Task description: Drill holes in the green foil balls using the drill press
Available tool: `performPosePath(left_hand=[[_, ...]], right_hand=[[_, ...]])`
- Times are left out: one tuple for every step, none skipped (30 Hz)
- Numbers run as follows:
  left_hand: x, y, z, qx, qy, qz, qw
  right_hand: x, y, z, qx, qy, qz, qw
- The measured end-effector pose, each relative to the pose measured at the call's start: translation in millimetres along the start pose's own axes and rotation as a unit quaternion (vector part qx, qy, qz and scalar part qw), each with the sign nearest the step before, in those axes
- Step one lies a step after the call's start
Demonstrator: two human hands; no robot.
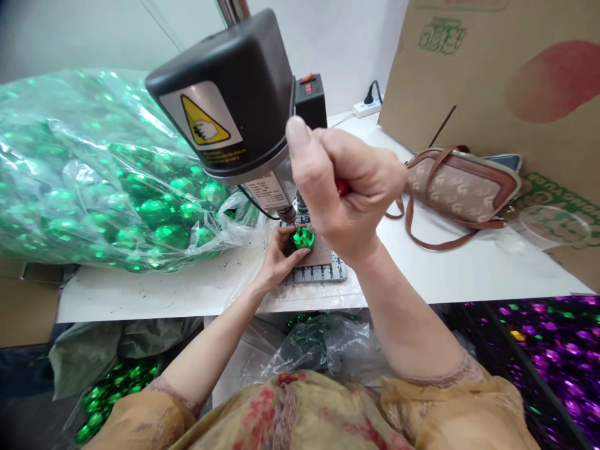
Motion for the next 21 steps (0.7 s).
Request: performPosePath(left_hand=[[-0.2, -0.1, 0.0, -0.001, -0.002, -0.001, 1.0], [-0.5, -0.2, 0.0, -0.004, -0.004, 0.0, 1.0], [-0.7, -0.4, 0.2, -0.007, -0.004, 0.004, 1.0], [-0.9, -0.6, 0.4, -0.01, -0.004, 0.01, 1.0], [-1.0, -0.9, 0.6, -0.014, -0.003, 0.017, 1.0], [-1.0, -1.3, 0.8, -0.017, -0.001, 0.024, 1.0], [-0.8, -1.6, 1.0, -0.019, 0.001, 0.029, 0.999], [-0.5, -1.9, 1.1, -0.019, 0.002, 0.033, 0.999], [-0.1, -2.1, 1.2, -0.017, 0.004, 0.034, 0.999], [0.2, -2.3, 1.2, -0.015, 0.006, 0.035, 0.999], [0.6, -2.5, 1.2, -0.012, 0.007, 0.035, 0.999], [0.9, -2.6, 1.2, -0.011, 0.009, 0.035, 0.999], [1.1, -2.7, 1.2, -0.011, 0.01, 0.035, 0.999], [1.3, -2.8, 1.2, -0.012, 0.011, 0.036, 0.999], [1.4, -2.8, 1.3, -0.012, 0.011, 0.036, 0.999], [1.5, -2.5, 1.4, -0.011, 0.012, 0.036, 0.999], [1.4, -2.2, 1.5, -0.01, 0.012, 0.034, 0.999], [1.4, -1.9, 1.7, -0.008, 0.013, 0.031, 0.999], [1.3, -1.5, 1.8, -0.008, 0.014, 0.029, 0.999], [1.2, -1.3, 2.0, -0.01, 0.015, 0.028, 0.999], [1.2, -1.2, 2.1, -0.013, 0.015, 0.028, 0.999]], right_hand=[[0.3, 0.5, 1.6, 0.003, 0.008, -0.008, 1.0], [1.1, 0.7, 3.2, 0.005, 0.017, -0.014, 1.0], [2.0, 0.7, 4.7, 0.008, 0.025, -0.017, 1.0], [3.2, 0.5, 6.1, 0.013, 0.034, -0.018, 0.999], [4.4, 0.4, 7.3, 0.02, 0.041, -0.017, 0.999], [5.8, 0.2, 8.3, 0.027, 0.047, -0.018, 0.998], [7.1, 0.2, 9.2, 0.035, 0.053, -0.019, 0.998], [8.4, 0.2, 10.0, 0.042, 0.059, -0.019, 0.997], [9.8, 0.5, 10.8, 0.047, 0.065, -0.018, 0.997], [11.3, 0.8, 11.6, 0.049, 0.068, -0.016, 0.996], [13.1, 1.4, 12.6, 0.049, 0.071, -0.015, 0.996], [15.0, 2.1, 13.9, 0.05, 0.076, -0.017, 0.996], [17.1, 3.0, 15.3, 0.051, 0.08, -0.021, 0.995], [19.2, 3.7, 17.0, 0.05, 0.089, -0.028, 0.994], [21.2, 4.4, 18.6, 0.051, 0.102, -0.037, 0.993], [23.3, 4.7, 20.2, 0.051, 0.115, -0.046, 0.991], [25.2, 4.7, 21.5, 0.05, 0.127, -0.053, 0.989], [27.1, 4.3, 22.5, 0.05, 0.138, -0.059, 0.987], [28.7, 3.6, 23.1, 0.052, 0.15, -0.064, 0.985], [30.1, 2.8, 23.4, 0.056, 0.162, -0.069, 0.983], [31.4, 2.0, 23.5, 0.062, 0.175, -0.075, 0.98]])
Point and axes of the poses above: each hand's wrist, its own z-axis away from the middle knuckle, its own y-axis out of the back of the hand, x = y × z, the point moved 2 cm from there along -z, towards the middle knuckle, and after that the axes turned 8 degrees about z, right-handed, at the moved point
